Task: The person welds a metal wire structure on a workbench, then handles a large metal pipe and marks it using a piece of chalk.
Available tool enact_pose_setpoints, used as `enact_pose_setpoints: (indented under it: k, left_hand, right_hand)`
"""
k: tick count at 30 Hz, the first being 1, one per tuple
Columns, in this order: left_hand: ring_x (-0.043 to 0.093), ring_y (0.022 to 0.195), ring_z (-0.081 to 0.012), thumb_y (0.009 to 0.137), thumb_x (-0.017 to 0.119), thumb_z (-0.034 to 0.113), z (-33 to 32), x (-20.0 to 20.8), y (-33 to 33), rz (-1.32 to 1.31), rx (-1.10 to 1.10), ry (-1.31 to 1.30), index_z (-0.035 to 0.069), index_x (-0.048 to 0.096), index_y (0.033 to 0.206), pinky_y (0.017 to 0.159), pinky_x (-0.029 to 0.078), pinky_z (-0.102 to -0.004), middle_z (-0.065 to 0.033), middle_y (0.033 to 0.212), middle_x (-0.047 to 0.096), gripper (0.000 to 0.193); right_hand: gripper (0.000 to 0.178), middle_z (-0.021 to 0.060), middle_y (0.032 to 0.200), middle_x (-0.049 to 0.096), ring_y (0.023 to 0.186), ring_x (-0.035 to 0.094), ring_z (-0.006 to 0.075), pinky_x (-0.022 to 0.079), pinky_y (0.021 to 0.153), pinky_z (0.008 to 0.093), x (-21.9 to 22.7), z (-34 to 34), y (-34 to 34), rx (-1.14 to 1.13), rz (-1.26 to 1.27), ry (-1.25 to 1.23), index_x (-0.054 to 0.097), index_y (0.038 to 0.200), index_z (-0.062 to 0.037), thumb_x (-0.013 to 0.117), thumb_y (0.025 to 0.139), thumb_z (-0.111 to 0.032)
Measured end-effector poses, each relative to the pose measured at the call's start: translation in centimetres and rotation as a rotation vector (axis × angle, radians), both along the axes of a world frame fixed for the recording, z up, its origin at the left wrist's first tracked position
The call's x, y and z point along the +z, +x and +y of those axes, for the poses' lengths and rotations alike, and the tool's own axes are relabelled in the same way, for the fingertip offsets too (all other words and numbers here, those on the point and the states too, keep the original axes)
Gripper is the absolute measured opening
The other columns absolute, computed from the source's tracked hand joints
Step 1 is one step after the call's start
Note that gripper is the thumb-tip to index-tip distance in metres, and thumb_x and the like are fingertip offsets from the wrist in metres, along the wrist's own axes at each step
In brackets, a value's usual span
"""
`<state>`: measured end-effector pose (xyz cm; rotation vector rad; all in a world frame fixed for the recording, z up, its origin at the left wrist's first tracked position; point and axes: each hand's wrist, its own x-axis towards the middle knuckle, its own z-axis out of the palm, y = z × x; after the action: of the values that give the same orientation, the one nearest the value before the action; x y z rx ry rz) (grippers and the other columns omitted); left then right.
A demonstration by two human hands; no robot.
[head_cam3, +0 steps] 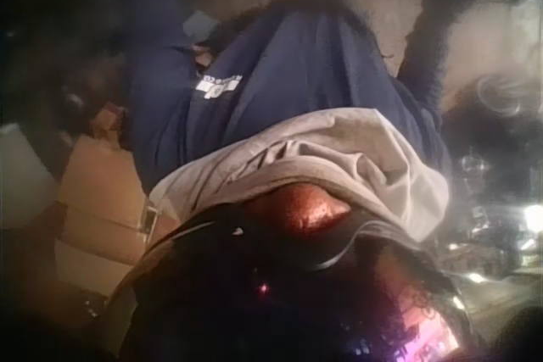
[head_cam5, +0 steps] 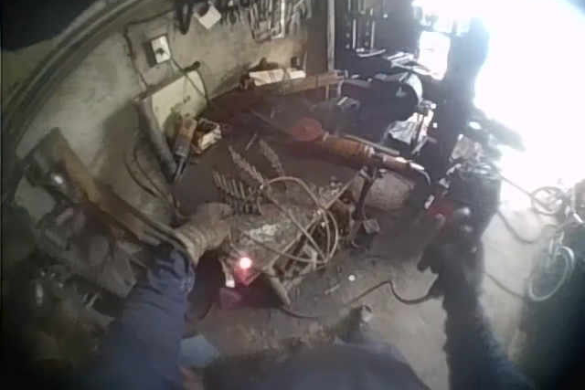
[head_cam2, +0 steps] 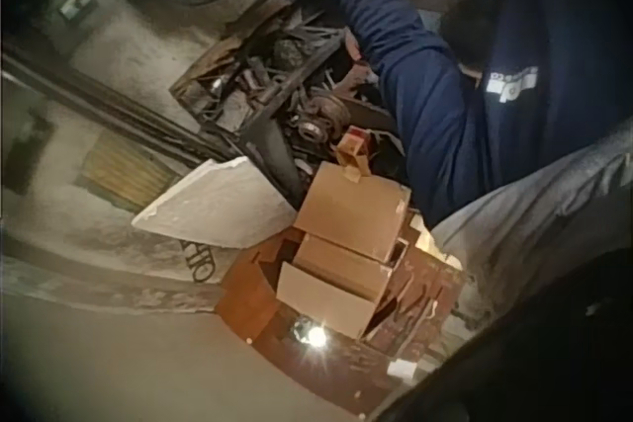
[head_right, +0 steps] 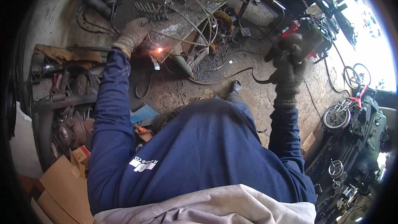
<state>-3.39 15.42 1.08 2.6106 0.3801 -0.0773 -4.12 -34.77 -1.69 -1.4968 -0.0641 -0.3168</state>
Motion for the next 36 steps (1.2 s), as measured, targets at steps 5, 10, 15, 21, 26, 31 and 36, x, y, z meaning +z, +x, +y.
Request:
enact_pose_setpoints:
  k: [5, 10, 15, 21, 26, 31, 36]
  left_hand:
    - [0.071, 0.095, -0.0314, 0.092, 0.065, 0.034, 1.5, -2.3, -0.1, -0.061, -0.016, -0.154, 0.000, 0.071, 0.107, 0.083, 0.053, -0.0404, -0.0226, 0.102, 0.073, 0.038]
    - [0.070, 0.101, -0.0349, 0.094, 0.062, 0.030, -2.0, 1.7, -0.1, 0.115, 0.033, 0.076, -0.002, 0.068, 0.118, 0.087, 0.052, -0.0414, -0.0233, 0.110, 0.072, 0.041]
    - [0.069, 0.106, -0.0386, 0.097, 0.061, 0.043, -5.0, 2.6, 2.7, -0.190, 0.101, -0.015, 0.001, 0.065, 0.127, 0.093, 0.052, -0.0413, -0.0244, 0.114, 0.071, 0.052]
    - [0.063, 0.121, -0.0380, 0.095, 0.064, 0.053, -11.7, 1.8, 6.3, 0.015, 0.481, 0.235, 0.003, 0.051, 0.143, 0.102, 0.048, -0.0416, -0.0225, 0.133, 0.064, 0.070]
    - [0.066, 0.116, -0.0392, 0.094, 0.065, 0.048, -14.5, 2.8, 6.7, -0.189, 0.527, 0.043, 0.002, 0.058, 0.136, 0.099, 0.050, -0.0438, -0.0241, 0.122, 0.069, 0.063]
    - [0.065, 0.111, -0.0441, 0.087, 0.066, 0.042, -13.3, 1.9, 7.4, -0.046, 0.601, 0.259, 0.017, 0.061, 0.132, 0.094, 0.052, -0.0493, -0.0256, 0.118, 0.068, 0.052]
    - [0.066, 0.114, -0.0397, 0.086, 0.068, 0.037, -14.0, 1.9, 6.6, 0.031, 0.686, 0.275, 0.018, 0.058, 0.137, 0.097, 0.051, -0.0489, -0.0225, 0.121, 0.068, 0.055]
  right_hand:
    - [0.045, 0.0054, 0.099, 0.068, 0.081, 0.067, 0.0128, 0.056, 0.065, 0.0277, 5.4, -3.4, 5.2, 0.120, -0.099, -0.011, 0.055, 0.141, -0.0058, 0.067, 0.100, -0.020]
    - [0.033, 0.0056, 0.107, 0.071, 0.081, 0.067, 0.0128, 0.054, 0.064, 0.0278, 7.5, -9.4, 15.1, -0.155, -0.126, -0.232, 0.065, 0.126, -0.0067, 0.074, 0.095, -0.016]
    - [0.036, 0.0071, 0.104, 0.072, 0.083, 0.067, 0.0120, 0.054, 0.065, 0.0270, 13.5, -12.0, 27.3, -0.254, -0.243, -0.488, 0.067, 0.126, -0.0047, 0.071, 0.097, -0.025]
    - [0.044, 0.0129, 0.099, 0.072, 0.087, 0.067, 0.0242, 0.052, 0.077, 0.0398, 6.6, -11.8, 45.3, -0.507, -0.207, -0.279, 0.069, 0.115, -0.0040, 0.065, 0.094, -0.043]
    - [0.072, 0.0229, 0.123, 0.067, 0.119, 0.063, 0.0390, 0.049, 0.100, 0.0483, 4.6, -8.9, 52.3, -0.474, -0.141, -0.572, 0.066, 0.123, -0.0043, 0.060, 0.090, -0.068]
    - [0.075, 0.0245, 0.118, 0.070, 0.109, 0.067, 0.0420, 0.051, 0.094, 0.0501, 6.0, -7.1, 53.4, -0.220, 0.028, -0.764, 0.064, 0.126, -0.0022, 0.065, 0.087, -0.066]
    - [0.072, 0.0247, 0.117, 0.071, 0.109, 0.067, 0.0427, 0.051, 0.094, 0.0501, 5.4, -5.6, 53.4, -0.185, 0.011, -0.978, 0.066, 0.124, -0.0032, 0.066, 0.087, -0.065]
